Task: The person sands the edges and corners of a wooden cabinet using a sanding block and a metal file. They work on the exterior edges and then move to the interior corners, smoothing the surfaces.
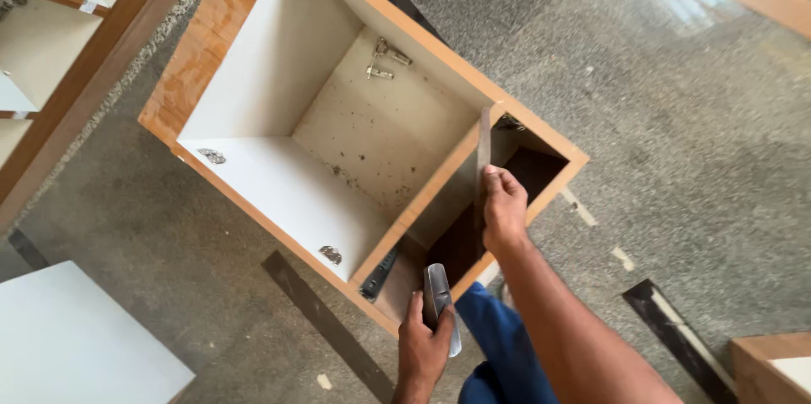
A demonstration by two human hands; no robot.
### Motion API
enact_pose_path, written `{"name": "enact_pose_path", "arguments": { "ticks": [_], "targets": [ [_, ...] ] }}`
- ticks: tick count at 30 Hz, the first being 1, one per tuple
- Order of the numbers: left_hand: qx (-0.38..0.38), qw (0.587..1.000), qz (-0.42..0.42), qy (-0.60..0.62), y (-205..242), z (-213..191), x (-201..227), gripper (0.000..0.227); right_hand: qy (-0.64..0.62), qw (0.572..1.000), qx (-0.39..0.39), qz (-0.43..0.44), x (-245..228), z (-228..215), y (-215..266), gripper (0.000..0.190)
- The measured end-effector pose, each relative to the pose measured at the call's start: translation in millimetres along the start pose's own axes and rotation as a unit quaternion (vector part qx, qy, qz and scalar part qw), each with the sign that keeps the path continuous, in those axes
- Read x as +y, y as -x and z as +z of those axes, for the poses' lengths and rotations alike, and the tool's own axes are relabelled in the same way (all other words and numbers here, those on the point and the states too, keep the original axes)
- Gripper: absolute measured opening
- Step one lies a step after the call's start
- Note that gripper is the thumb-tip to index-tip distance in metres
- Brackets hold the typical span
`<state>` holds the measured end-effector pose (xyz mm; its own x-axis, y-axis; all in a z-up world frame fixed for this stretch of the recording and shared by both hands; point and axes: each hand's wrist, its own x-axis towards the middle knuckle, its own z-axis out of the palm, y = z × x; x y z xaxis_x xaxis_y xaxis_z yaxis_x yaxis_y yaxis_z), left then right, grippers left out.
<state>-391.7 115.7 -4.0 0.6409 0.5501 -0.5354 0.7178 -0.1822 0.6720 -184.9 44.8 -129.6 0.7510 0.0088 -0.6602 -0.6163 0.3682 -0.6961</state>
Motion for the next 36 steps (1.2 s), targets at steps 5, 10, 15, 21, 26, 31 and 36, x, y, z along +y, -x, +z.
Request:
{"name": "enact_pose_path", "arguments": {
  "ticks": [5, 10, 15, 21, 26, 31, 36],
  "targets": [
    [-0.006, 0.996, -0.083, 0.017, -2, -38, -36, 0.038, 0.017, 0.997, 0.070, 0.004, 50, 25, -1, 0.014],
    [0.003, 0.996, -0.080, -0.025, -6, -80, -55, 0.041, 0.058, 0.997, 0.057, 0.005, 28, 45, 2, 0.015],
    [-0.034, 0.995, -0.083, -0.037, -3, -102, -73, 0.041, 0.134, 0.986, 0.096, 0.026, 14, 52, 13, 0.021],
    [-0.112, 0.992, 0.016, 0.055, -27, -131, -75, 0.055, 0.164, 0.982, 0.093, -0.023, 22, 42, 38, 0.031],
    [-0.251, 0.959, 0.005, 0.132, -58, -125, -64, 0.053, 0.078, 0.996, -0.041, 0.013, 76, 13, 149, 0.058],
    [-0.365, 0.916, 0.029, 0.165, -48, -92, -49, 0.045, -0.153, 0.978, 0.046, 0.135, 137, 12, 242, 0.064],
    [-0.345, 0.818, 0.398, -0.233, -41, -90, -66, 0.032, -0.327, 0.943, 0.000, 0.066, 151, -14, 282, 0.079]
  ]
}}
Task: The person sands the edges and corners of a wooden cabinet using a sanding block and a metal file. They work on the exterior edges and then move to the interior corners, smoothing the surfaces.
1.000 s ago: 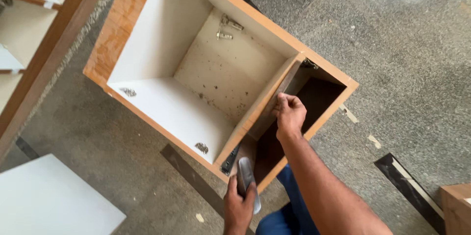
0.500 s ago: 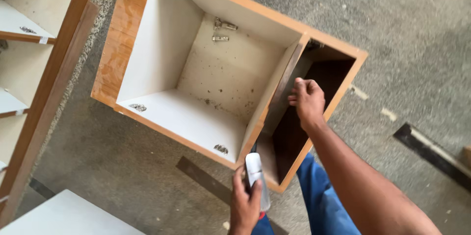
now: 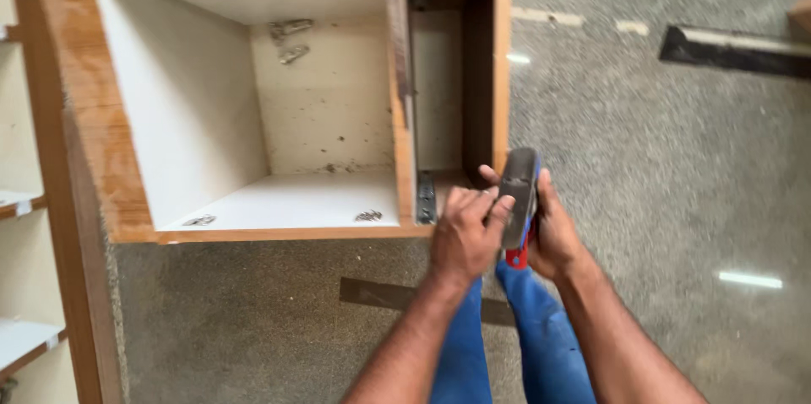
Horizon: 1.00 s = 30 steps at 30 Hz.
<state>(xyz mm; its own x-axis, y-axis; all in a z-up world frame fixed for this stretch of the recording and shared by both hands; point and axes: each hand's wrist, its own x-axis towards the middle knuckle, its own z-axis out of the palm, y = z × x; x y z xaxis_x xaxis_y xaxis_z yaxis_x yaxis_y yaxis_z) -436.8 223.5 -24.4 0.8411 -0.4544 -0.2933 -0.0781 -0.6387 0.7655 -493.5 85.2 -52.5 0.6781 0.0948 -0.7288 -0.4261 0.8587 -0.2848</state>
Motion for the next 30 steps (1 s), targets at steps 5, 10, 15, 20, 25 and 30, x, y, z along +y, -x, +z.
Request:
{"name": "enact_pose_path", "arguments": {
  "ticks": [5, 10, 15, 20, 25, 30],
  "targets": [
    [-0.044, 0.990, -0.073, -0.110, 8, 23, -37, 0.032, 0.112, 0.984, 0.120, -0.062, -4, -51, 25, 0.050],
    [0.018, 0.986, 0.034, -0.160, -4, 61, -60, 0.045, 0.260, 0.953, 0.143, -0.064, 32, -104, 43, 0.048],
    [-0.032, 0.965, -0.036, -0.256, -16, 102, -94, 0.057, 0.269, 0.950, 0.107, -0.121, 86, -151, 23, 0.038],
    [0.051, 0.967, -0.044, -0.246, -17, 104, -101, 0.050, 0.240, 0.930, 0.041, -0.274, 108, -160, -10, 0.032],
    [0.041, 0.964, -0.040, -0.258, -18, 101, -83, 0.046, 0.399, 0.835, 0.094, -0.367, 108, -137, 6, 0.035],
    [0.058, 0.962, -0.019, -0.267, -21, 98, -87, 0.045, 0.424, 0.815, 0.184, -0.349, 97, -111, -4, 0.030]
  ]
}}
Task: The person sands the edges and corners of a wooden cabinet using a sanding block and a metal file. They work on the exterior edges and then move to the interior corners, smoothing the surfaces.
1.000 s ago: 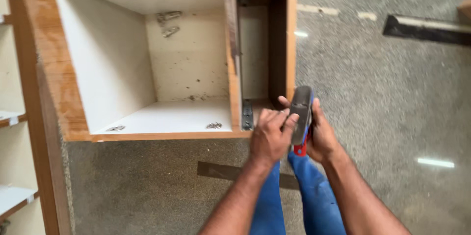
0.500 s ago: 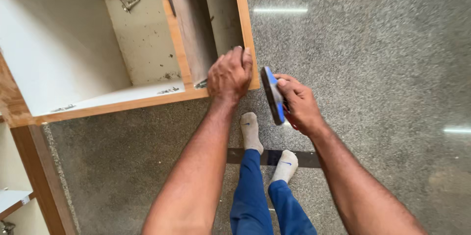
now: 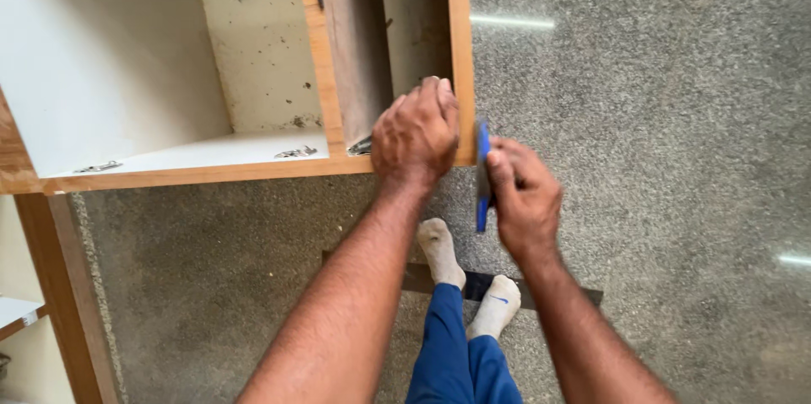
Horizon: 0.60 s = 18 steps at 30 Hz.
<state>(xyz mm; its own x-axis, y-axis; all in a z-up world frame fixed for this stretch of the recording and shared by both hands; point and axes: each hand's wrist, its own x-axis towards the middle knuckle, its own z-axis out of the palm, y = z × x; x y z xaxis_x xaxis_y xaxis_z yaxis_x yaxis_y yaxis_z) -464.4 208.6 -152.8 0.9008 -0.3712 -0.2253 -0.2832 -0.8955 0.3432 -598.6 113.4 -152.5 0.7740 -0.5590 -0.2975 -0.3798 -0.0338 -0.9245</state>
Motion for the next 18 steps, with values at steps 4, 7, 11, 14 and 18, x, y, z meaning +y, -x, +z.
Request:
{"name": "enact_pose_path", "arguments": {
  "ticks": [4, 7, 11, 14, 18],
  "targets": [
    [0.008, 1.000, 0.010, 0.013, 4, 9, -4, 0.044, -0.035, 0.999, -0.014, -0.032, 3, -2, 4, 0.031],
    [-0.044, 0.999, -0.015, 0.014, 5, 6, -2, 0.044, -0.008, 1.000, -0.008, -0.018, -3, -6, 15, 0.033],
    [-0.065, 0.998, -0.012, 0.009, -2, 3, -2, 0.047, 0.014, 0.998, -0.001, 0.067, -13, 2, -4, 0.033],
    [-0.052, 0.999, 0.001, 0.006, 1, 4, -5, 0.048, -0.001, 0.999, -0.007, 0.034, -13, 6, -29, 0.033],
    [-0.024, 0.999, 0.015, 0.023, 2, 6, -4, 0.048, 0.018, 0.999, -0.010, -0.031, -11, -1, -7, 0.034]
  ]
}}
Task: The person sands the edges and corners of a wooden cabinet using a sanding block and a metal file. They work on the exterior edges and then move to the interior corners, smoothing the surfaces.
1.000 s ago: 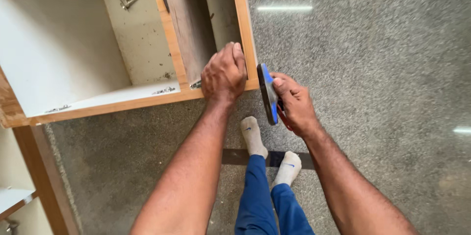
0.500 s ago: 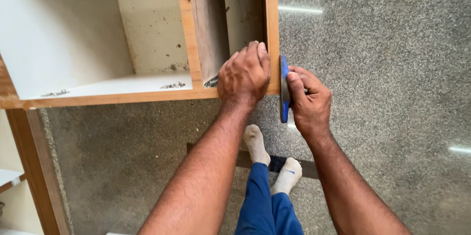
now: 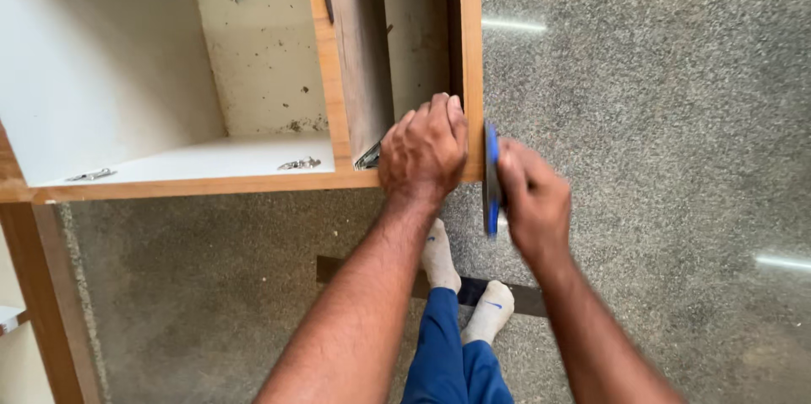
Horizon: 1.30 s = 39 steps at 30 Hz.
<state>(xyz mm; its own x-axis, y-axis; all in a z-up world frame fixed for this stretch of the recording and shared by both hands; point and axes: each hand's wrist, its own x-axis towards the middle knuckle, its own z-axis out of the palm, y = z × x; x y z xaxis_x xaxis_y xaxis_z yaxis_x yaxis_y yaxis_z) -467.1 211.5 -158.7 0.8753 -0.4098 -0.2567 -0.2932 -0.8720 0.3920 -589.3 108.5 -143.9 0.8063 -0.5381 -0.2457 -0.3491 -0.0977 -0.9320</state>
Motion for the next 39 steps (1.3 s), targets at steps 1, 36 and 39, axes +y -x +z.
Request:
{"name": "enact_pose_path", "arguments": {
  "ticks": [1, 36, 39],
  "targets": [
    [-0.005, 1.000, -0.002, -0.001, -2, -1, -2, 0.049, 0.012, 1.000, 0.004, -0.002, 0, -1, 12, 0.034],
    [-0.034, 0.999, -0.010, -0.015, 1, 9, -4, 0.047, 0.018, 0.996, 0.030, -0.087, -4, 19, -117, 0.030],
    [-0.046, 0.999, -0.019, -0.013, -3, 5, -13, 0.048, -0.083, 0.990, 0.031, -0.109, -21, 29, -158, 0.032]
  ]
}}
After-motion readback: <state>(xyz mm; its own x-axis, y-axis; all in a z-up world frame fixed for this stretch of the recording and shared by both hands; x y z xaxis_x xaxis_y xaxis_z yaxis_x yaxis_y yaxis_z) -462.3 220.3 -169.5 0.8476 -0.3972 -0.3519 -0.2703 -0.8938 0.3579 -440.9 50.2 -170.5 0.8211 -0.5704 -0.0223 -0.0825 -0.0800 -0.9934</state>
